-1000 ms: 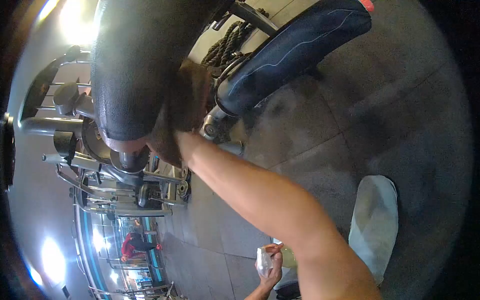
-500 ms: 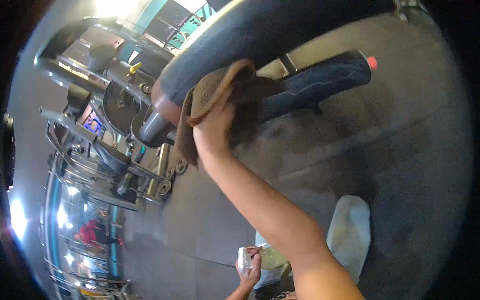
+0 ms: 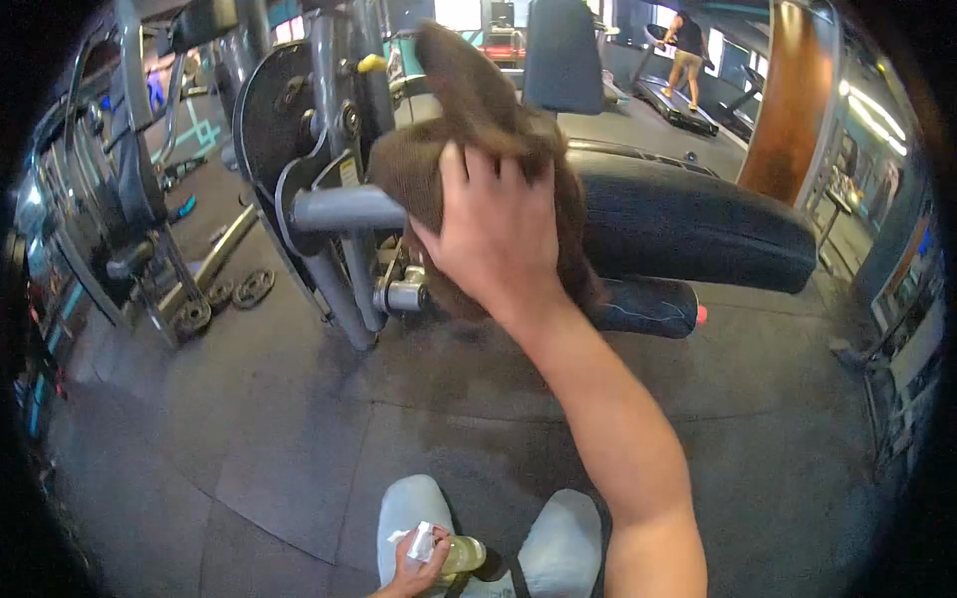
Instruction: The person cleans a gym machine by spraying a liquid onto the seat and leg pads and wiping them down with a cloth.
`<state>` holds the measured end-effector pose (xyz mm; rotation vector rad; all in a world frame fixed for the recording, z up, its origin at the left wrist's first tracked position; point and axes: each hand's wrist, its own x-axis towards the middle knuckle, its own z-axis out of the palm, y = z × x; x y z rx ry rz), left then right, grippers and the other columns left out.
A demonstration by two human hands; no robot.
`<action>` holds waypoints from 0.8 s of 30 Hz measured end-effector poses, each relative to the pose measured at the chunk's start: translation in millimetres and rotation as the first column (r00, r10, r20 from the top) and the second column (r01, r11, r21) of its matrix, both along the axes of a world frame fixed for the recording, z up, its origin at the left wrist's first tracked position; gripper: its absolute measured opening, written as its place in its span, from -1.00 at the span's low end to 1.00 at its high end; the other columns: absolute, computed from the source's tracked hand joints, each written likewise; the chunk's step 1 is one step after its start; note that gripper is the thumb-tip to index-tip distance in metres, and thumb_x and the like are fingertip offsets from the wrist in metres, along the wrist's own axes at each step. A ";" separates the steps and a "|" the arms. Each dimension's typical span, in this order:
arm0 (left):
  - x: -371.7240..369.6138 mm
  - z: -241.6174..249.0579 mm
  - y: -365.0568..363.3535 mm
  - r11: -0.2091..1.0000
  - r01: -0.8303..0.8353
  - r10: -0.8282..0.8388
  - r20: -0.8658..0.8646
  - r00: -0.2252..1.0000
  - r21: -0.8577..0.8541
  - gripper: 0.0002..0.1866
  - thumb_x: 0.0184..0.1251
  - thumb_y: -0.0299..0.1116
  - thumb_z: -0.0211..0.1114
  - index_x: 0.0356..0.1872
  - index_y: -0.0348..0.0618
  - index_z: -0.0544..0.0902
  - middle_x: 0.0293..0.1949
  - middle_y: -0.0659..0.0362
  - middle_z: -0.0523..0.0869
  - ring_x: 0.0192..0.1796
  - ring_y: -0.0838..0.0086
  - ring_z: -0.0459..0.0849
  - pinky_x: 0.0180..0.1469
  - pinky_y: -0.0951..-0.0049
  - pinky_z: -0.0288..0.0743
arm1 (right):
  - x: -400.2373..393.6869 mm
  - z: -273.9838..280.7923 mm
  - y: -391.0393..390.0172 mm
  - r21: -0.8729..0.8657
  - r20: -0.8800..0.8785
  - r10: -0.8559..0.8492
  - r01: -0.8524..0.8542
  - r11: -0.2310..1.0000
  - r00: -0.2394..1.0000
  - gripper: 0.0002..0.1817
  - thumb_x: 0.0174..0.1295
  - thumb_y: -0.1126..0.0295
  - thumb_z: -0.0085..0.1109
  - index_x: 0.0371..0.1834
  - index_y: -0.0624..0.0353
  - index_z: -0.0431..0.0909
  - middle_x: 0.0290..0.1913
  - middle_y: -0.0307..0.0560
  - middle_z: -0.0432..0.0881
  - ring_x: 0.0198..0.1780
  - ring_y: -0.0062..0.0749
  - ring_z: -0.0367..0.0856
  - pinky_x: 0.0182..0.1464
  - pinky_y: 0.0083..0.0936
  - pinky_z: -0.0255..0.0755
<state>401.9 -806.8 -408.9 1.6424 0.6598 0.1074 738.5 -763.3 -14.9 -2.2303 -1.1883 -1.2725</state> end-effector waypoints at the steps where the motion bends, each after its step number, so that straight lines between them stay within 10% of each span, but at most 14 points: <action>1: 10.2 18.0 -0.1 0.999 -0.029 0.027 0.105 0.994 0.015 -0.65 0.45 -0.20 0.24 0.10 -0.22 0.55 0.03 0.02 0.59 0.12 0.24 0.53 0.14 0.20 0.41 | 2.3 10.2 14.1 -0.069 -0.024 -0.026 0.025 0.997 0.999 -0.32 0.18 -0.08 0.30 0.24 0.19 0.53 0.14 0.06 0.56 0.19 -0.02 0.52 0.19 -0.04 0.40; 3: 27.7 64.5 11.0 0.994 -0.090 0.070 0.300 0.951 0.054 -0.91 0.35 -0.50 0.29 -0.18 -0.27 0.62 -0.24 0.18 0.68 -0.19 0.57 0.62 -0.15 0.52 0.48 | 6.9 28.9 44.1 -0.208 -0.067 0.011 -0.024 0.978 0.998 -0.45 0.36 -0.12 0.06 -0.16 0.20 0.72 -0.20 0.04 0.73 -0.11 -0.06 0.73 -0.03 -0.17 0.57; 5: 31.8 58.7 15.5 0.992 -0.105 0.076 0.313 0.947 0.076 -0.86 0.35 -0.41 0.34 -0.17 -0.25 0.65 -0.22 0.08 0.68 -0.17 0.39 0.68 -0.08 0.40 0.54 | -10.1 49.7 76.1 -0.414 -0.192 -0.106 0.017 0.910 0.976 -0.38 0.43 -0.14 -0.09 -0.29 0.19 0.76 -0.25 0.06 0.77 -0.13 -0.06 0.77 -0.04 -0.18 0.60; 15: 27.3 52.7 29.1 0.944 -0.328 0.295 0.396 0.870 0.019 -0.89 0.30 -0.50 0.33 -0.21 -0.27 0.63 -0.28 0.11 0.68 -0.25 0.46 0.66 -0.15 0.46 0.53 | -30.6 35.0 193.5 0.117 -0.630 0.117 -0.055 0.992 0.768 -0.35 0.46 -0.05 -0.26 -0.20 0.26 0.77 -0.11 0.27 0.75 0.04 0.08 0.73 0.08 -0.07 0.54; 19: 27.3 50.7 33.0 0.939 -0.345 0.309 0.416 0.856 0.012 -0.91 0.31 -0.49 0.32 -0.23 -0.27 0.62 -0.31 0.13 0.66 -0.27 0.46 0.65 -0.17 0.44 0.53 | -44.4 -30.7 193.1 0.316 0.058 0.124 -0.136 0.939 0.991 -0.47 0.36 0.01 0.04 -0.34 0.36 0.69 -0.17 0.17 0.66 -0.27 -0.01 0.65 0.11 0.04 0.35; 24: 25.2 47.1 32.4 0.934 -0.341 0.268 0.428 0.863 0.104 -0.89 0.32 -0.45 0.32 -0.23 -0.26 0.62 -0.32 0.13 0.65 -0.29 0.47 0.64 -0.21 0.44 0.52 | -31.1 -86.1 141.4 -0.090 0.401 0.096 -0.065 0.994 0.911 -0.43 0.26 0.17 0.10 0.35 0.09 0.44 0.47 0.08 0.26 0.35 -0.21 0.38 0.43 0.21 0.04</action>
